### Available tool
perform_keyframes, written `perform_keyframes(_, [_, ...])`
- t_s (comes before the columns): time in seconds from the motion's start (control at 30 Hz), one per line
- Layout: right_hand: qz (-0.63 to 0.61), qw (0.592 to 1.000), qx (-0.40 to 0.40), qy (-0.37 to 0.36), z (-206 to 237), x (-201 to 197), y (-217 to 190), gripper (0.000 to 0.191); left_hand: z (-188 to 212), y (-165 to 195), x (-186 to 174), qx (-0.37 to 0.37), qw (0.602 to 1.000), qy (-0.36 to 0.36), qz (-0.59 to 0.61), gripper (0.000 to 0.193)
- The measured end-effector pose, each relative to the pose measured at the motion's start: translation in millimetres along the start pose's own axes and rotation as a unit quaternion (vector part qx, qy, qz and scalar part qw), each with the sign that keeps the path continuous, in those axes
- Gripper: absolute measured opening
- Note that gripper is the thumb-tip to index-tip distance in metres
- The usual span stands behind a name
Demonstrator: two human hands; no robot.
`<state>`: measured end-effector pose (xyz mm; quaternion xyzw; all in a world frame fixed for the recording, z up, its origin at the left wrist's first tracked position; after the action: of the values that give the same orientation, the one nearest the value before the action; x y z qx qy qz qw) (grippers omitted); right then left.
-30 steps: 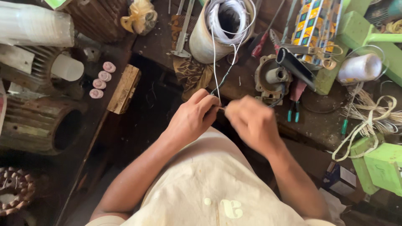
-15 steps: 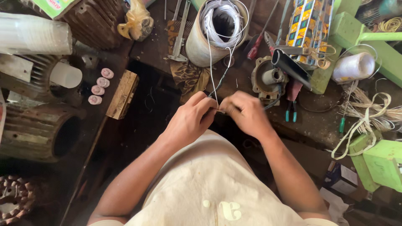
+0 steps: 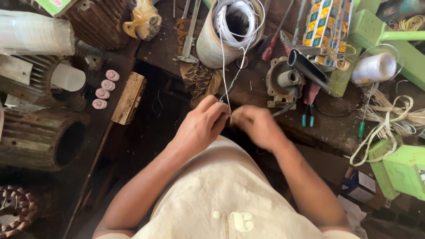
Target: The person strips the insulation from the ends of several colored wires using pliers and a knife. They then wrap the exposed wire ends with white insulating tape and black electrical tape. The person works at a cluttered workbench in a workshop.
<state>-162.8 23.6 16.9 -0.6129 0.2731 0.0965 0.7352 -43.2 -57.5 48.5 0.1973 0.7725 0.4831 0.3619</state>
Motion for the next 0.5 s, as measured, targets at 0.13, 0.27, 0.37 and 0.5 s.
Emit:
perform_keyframes(0.13, [-0.027,0.993,0.117,0.008,31.8,17.6,11.4,0.012,1.6,-0.1,0.6,-0.001,1.000,0.008,-0.018,0.015])
perform_keyframes(0.27, [0.198,0.965,-0.110,0.130,38.3,-15.4,-54.4,0.011,0.9,5.6,2.2,0.028,0.999,0.018,-0.037,0.016])
perform_keyframes(0.37, [0.271,0.940,-0.134,0.160,20.1,-28.0,-57.3,0.009,-0.4,7.6,5.0,0.045,0.997,0.003,-0.057,0.017])
perform_keyframes(0.5, [0.008,0.991,0.131,-0.021,4.5,6.1,18.3,0.011,-1.0,5.4,5.0,0.051,0.998,-0.009,-0.041,0.017])
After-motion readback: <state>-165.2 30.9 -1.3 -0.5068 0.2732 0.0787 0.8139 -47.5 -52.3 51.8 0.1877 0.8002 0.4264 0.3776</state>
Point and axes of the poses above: each hand's wrist, its own z-axis away from the middle knuckle, its own x-axis out of the palm, y = z × x, the point moved 10 cm from there along -z, towards the middle knuckle, and after that the axes turned 4 degrees about y, right-handed, at the moved point
